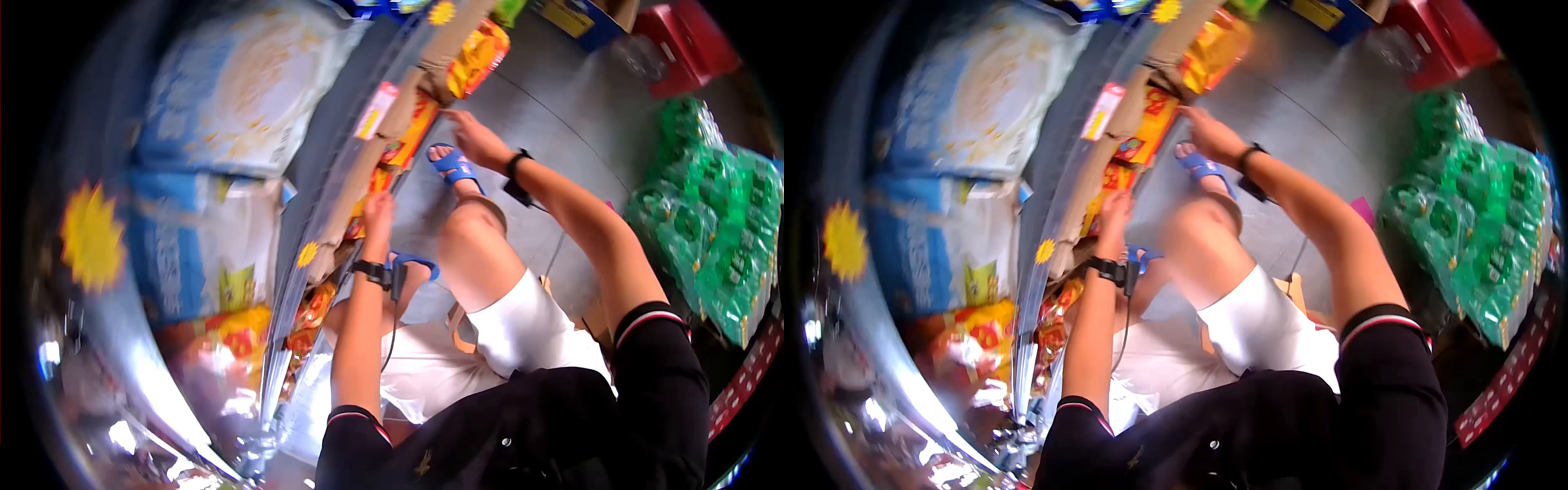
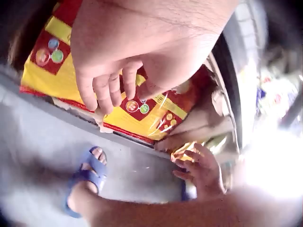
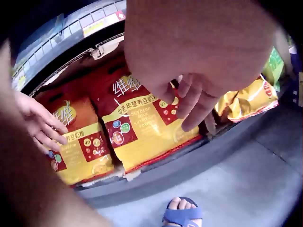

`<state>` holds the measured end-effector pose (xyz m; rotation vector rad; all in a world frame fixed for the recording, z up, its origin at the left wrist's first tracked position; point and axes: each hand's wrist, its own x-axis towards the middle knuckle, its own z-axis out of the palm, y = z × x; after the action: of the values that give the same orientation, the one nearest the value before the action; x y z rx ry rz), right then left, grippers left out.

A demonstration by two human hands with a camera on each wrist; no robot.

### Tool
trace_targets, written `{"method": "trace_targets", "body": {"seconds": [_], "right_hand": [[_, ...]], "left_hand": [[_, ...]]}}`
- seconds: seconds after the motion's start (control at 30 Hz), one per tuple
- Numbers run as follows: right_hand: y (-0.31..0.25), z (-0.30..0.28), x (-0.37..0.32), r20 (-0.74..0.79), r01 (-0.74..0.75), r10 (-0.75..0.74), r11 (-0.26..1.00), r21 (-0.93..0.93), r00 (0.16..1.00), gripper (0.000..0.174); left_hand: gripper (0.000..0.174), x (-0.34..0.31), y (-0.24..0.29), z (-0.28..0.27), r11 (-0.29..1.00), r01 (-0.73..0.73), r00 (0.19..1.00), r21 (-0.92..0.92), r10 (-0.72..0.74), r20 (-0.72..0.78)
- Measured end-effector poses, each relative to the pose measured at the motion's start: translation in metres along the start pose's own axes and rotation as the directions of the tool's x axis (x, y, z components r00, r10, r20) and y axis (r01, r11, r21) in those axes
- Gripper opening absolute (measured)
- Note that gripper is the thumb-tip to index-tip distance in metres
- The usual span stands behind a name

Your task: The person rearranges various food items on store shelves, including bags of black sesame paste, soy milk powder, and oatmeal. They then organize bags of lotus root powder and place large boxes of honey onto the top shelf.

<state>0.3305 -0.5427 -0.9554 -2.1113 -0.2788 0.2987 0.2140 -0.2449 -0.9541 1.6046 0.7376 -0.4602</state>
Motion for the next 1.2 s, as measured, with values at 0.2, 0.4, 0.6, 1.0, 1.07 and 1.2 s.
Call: {"method": "trace_targets", "body": {"seconds": [0.2, 0.4, 0.6, 1.0, 1.07, 1.2], "right_hand": [[0.016, -0.043, -0.063, 0.041, 0.12, -0.117, 0.989, -0.089, 0.992, 0.052], [-0.039, -0.043, -0.054, 0.242, 0.204, -0.178, 0.975, -0.09, 0.954, 0.052], [-0.163, 0.009, -0.065, 0.42, 0.432, -0.282, 0.842, -0.322, 0.863, 0.036], [-0.33, 0.148, -0.118, 0.637, 0.659, -0.46, 0.746, -0.101, 0.619, 0.028], [-0.337, 0.147, -0.13, 0.793, 0.432, -0.141, 0.887, -0.165, 0.592, 0.042], [-0.34, 0.116, -0.168, 0.795, 0.189, 0.263, 0.886, -0.423, 0.546, 0.061]], "left_hand": [[0.03, -0.103, -0.049, -0.01, 0.95, -0.294, 0.927, 0.107, 0.311, -0.208], [0.035, -0.244, -0.055, -0.058, 0.87, -0.317, 0.742, 0.377, 0.475, -0.474], [0.027, -0.331, -0.149, -0.123, 0.919, -0.355, 0.741, 0.17, 0.387, -0.549], [0.021, -0.513, -0.269, -0.242, -0.004, -0.489, 0.813, -0.872, 0.36, -0.457], [0.026, -0.495, -0.292, -0.232, -0.092, -0.518, 0.711, -0.85, 0.506, -0.488], [0.031, -0.469, -0.287, -0.201, -0.124, -0.458, 0.814, -0.88, 0.339, -0.471]]}}
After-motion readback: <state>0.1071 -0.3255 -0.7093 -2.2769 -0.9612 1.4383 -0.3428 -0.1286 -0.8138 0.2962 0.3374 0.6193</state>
